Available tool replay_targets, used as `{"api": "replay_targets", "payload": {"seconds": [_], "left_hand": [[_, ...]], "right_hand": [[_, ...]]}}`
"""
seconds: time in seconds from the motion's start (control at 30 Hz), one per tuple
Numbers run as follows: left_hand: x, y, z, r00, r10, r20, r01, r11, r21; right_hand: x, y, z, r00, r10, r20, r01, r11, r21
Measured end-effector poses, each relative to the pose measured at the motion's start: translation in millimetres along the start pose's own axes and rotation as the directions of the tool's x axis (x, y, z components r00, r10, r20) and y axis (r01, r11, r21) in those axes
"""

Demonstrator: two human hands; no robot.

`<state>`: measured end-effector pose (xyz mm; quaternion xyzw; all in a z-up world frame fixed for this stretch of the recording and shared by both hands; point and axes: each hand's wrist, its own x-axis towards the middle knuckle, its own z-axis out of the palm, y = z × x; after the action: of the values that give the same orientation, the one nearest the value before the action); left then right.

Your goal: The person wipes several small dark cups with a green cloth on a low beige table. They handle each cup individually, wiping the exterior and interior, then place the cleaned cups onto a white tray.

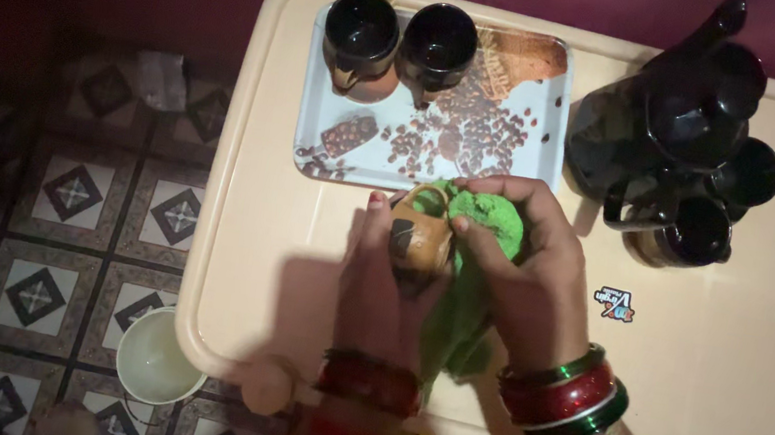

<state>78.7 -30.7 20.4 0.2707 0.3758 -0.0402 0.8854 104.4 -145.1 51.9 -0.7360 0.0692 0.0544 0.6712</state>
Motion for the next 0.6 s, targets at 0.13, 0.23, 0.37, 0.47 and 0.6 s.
{"api": "replay_targets", "payload": {"seconds": [0.13,0.23,0.37,0.47,0.6], "left_hand": [[6,-1,6,0.599,0.605,0.525,-0.615,-0.071,0.785],[4,-9,7,0.701,0.605,0.378,-0.482,0.011,0.876],[-3,-8,-1,0.695,0.623,0.359,-0.549,0.138,0.824],[3,-4,-7,0.878,0.471,0.083,-0.385,0.593,0.707],[16,-17,-23,0.759,0.608,0.235,-0.561,0.425,0.711]], "right_hand": [[2,-1,4,0.983,-0.184,0.022,0.185,0.975,-0.126],[-8,-4,5,0.989,-0.141,0.039,0.146,0.973,-0.179],[-17,-6,4,0.995,-0.024,0.096,0.032,0.997,-0.077],[-17,-2,6,0.977,-0.176,0.120,0.200,0.951,-0.235],[-10,12,2,0.962,-0.253,0.106,0.274,0.915,-0.297]]}}
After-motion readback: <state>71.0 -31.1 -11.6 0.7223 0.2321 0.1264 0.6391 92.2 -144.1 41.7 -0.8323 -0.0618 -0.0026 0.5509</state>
